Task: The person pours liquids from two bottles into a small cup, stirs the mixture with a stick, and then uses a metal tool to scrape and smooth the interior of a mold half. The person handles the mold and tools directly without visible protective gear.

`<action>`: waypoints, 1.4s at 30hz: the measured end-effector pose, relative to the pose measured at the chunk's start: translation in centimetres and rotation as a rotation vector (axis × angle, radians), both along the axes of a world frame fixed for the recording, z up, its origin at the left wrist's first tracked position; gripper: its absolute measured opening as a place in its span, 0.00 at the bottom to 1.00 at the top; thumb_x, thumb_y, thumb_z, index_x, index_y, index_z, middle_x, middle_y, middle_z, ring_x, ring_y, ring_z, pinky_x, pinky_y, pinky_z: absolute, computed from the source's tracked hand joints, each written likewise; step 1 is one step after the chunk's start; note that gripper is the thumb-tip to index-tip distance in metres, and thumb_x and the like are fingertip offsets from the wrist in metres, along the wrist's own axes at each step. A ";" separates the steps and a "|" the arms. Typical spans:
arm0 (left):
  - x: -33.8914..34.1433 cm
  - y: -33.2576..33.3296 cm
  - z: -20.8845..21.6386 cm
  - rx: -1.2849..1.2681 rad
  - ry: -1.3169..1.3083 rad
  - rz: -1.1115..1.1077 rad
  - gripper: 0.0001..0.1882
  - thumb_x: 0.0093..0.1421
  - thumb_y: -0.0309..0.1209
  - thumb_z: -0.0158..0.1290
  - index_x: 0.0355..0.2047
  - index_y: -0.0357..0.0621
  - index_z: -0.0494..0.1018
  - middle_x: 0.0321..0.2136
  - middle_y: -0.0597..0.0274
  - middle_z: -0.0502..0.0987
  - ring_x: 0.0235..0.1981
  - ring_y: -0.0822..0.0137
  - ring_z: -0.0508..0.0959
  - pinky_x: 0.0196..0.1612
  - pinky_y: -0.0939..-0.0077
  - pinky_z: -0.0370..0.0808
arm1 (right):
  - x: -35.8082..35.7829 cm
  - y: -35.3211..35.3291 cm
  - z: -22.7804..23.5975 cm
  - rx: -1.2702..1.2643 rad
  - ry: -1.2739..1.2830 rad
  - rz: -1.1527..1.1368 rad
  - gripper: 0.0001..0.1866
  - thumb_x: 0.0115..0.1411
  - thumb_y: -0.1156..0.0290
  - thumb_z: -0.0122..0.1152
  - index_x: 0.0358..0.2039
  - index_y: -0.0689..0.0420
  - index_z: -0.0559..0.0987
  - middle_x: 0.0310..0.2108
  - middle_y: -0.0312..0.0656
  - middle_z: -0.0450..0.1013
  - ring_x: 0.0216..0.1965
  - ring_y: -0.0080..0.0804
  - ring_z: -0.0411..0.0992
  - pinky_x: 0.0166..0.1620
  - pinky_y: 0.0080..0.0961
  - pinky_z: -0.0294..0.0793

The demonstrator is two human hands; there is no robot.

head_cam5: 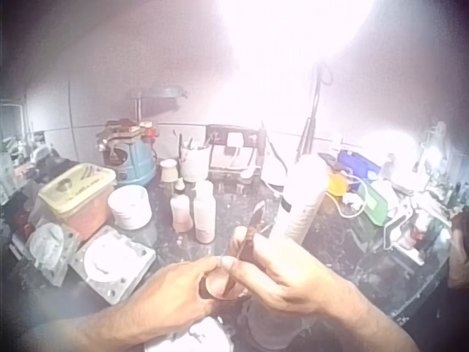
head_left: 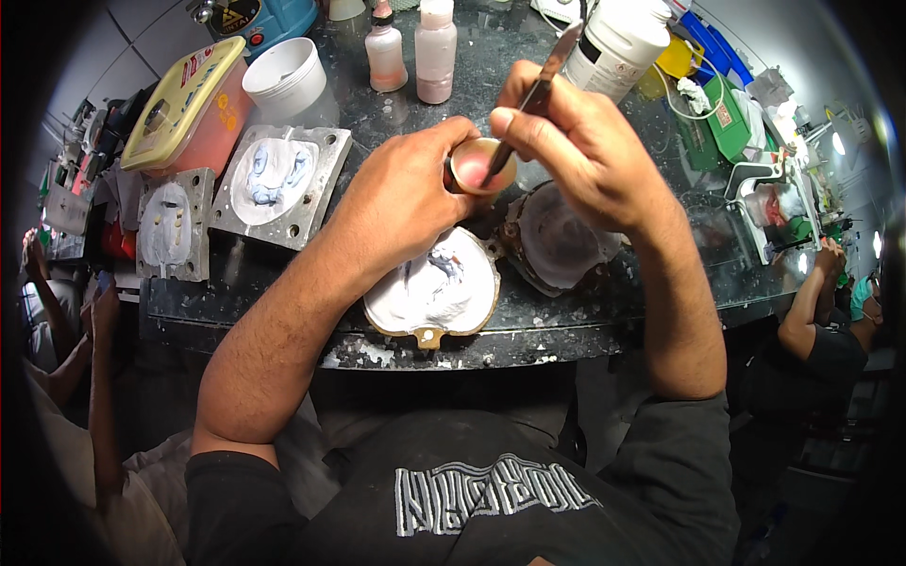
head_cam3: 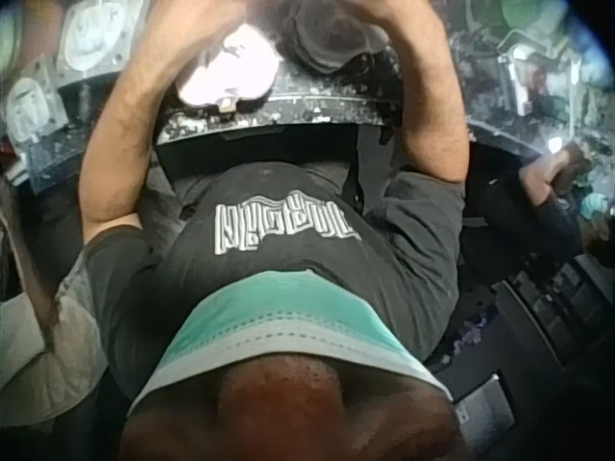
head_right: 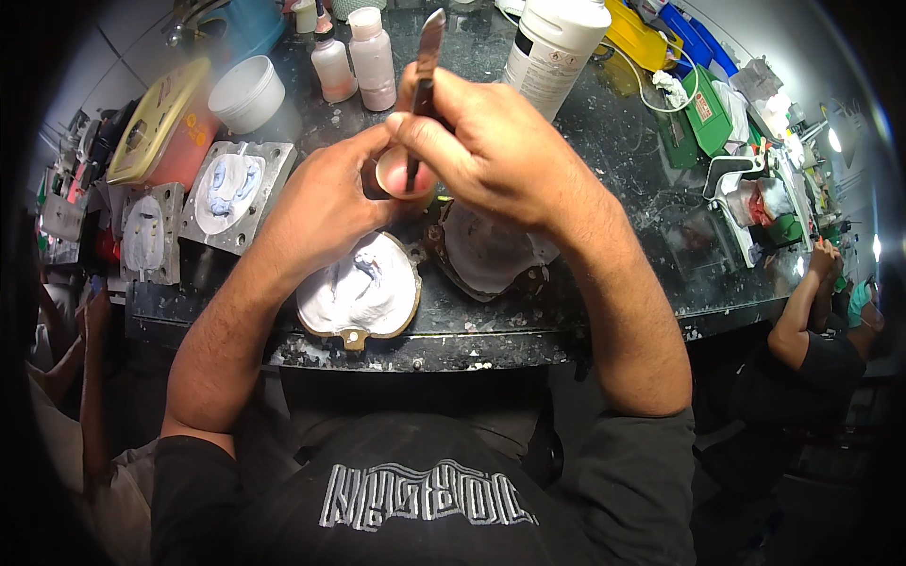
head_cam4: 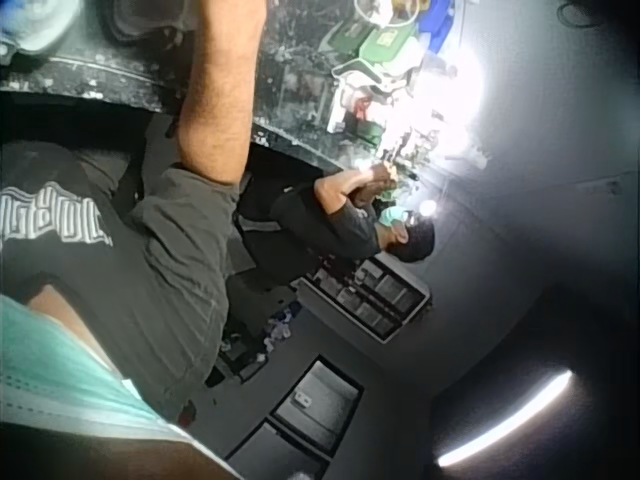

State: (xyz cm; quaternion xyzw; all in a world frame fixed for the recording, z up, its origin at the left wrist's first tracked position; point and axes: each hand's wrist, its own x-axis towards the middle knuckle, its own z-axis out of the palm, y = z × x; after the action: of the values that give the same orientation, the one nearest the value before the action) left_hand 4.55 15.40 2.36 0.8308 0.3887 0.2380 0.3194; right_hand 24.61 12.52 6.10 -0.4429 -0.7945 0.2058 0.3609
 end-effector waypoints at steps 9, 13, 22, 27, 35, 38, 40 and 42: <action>0.1 -0.1 -0.2 0.004 -0.002 0.013 0.23 0.53 0.31 0.66 0.49 0.40 0.74 0.38 0.51 0.82 0.41 0.58 0.83 0.46 0.66 0.77 | 0.3 -0.6 0.6 -0.007 -0.067 -0.012 0.12 0.70 0.63 0.55 0.42 0.61 0.74 0.28 0.50 0.78 0.33 0.49 0.79 0.38 0.39 0.75; -0.1 0.0 0.1 -0.002 0.042 0.018 0.24 0.53 0.32 0.66 0.50 0.41 0.74 0.39 0.52 0.82 0.41 0.60 0.83 0.46 0.66 0.77 | -0.2 0.2 -0.3 0.057 0.010 -0.072 0.09 0.70 0.68 0.55 0.39 0.61 0.74 0.27 0.39 0.73 0.31 0.24 0.71 0.39 0.26 0.71; 0.0 0.0 0.1 -0.033 -0.004 0.009 0.27 0.51 0.29 0.67 0.52 0.40 0.74 0.40 0.52 0.82 0.42 0.60 0.84 0.48 0.67 0.78 | -0.1 -0.3 0.4 0.055 -0.100 -0.151 0.11 0.68 0.64 0.57 0.41 0.60 0.74 0.25 0.48 0.78 0.32 0.51 0.80 0.37 0.39 0.77; 0.1 0.2 -0.2 -0.063 -0.012 0.013 0.26 0.51 0.30 0.67 0.52 0.41 0.75 0.36 0.56 0.83 0.37 0.63 0.82 0.43 0.68 0.77 | -0.7 0.1 -1.1 0.212 0.024 -0.036 0.09 0.70 0.67 0.56 0.39 0.62 0.74 0.25 0.42 0.74 0.28 0.31 0.74 0.35 0.29 0.71; -0.1 0.1 -0.5 0.011 -0.014 0.010 0.25 0.52 0.31 0.67 0.51 0.42 0.75 0.32 0.57 0.81 0.32 0.67 0.80 0.41 0.69 0.77 | -1.0 0.0 -0.1 0.180 -0.067 -0.170 0.10 0.66 0.65 0.59 0.38 0.60 0.77 0.25 0.47 0.78 0.28 0.48 0.79 0.33 0.38 0.77; 0.2 -0.2 -0.3 0.001 -0.028 0.009 0.26 0.51 0.31 0.67 0.51 0.42 0.75 0.32 0.56 0.81 0.32 0.65 0.81 0.41 0.68 0.77 | -0.7 -0.2 -0.4 0.100 0.004 -0.116 0.11 0.67 0.65 0.59 0.37 0.60 0.77 0.23 0.48 0.77 0.27 0.48 0.79 0.32 0.36 0.77; 0.1 -0.1 -0.5 -0.042 -0.025 0.027 0.26 0.51 0.31 0.67 0.50 0.41 0.75 0.32 0.56 0.81 0.32 0.65 0.81 0.41 0.68 0.77 | -0.9 0.0 -1.1 0.143 0.070 -0.014 0.12 0.67 0.63 0.60 0.37 0.61 0.77 0.21 0.48 0.77 0.26 0.48 0.79 0.30 0.36 0.76; 0.1 0.1 -1.2 0.089 -0.086 0.013 0.26 0.51 0.32 0.68 0.50 0.41 0.75 0.28 0.59 0.80 0.29 0.67 0.79 0.38 0.69 0.76 | -0.4 0.0 -0.6 0.151 -0.006 -0.123 0.12 0.67 0.63 0.60 0.37 0.61 0.77 0.22 0.48 0.77 0.26 0.47 0.79 0.31 0.36 0.76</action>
State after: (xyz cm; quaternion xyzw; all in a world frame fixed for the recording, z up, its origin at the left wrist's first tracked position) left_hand 4.61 15.53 1.11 0.8308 0.3689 0.2925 0.2969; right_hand 24.23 12.50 5.46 -0.4628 -0.7804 0.1213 0.4027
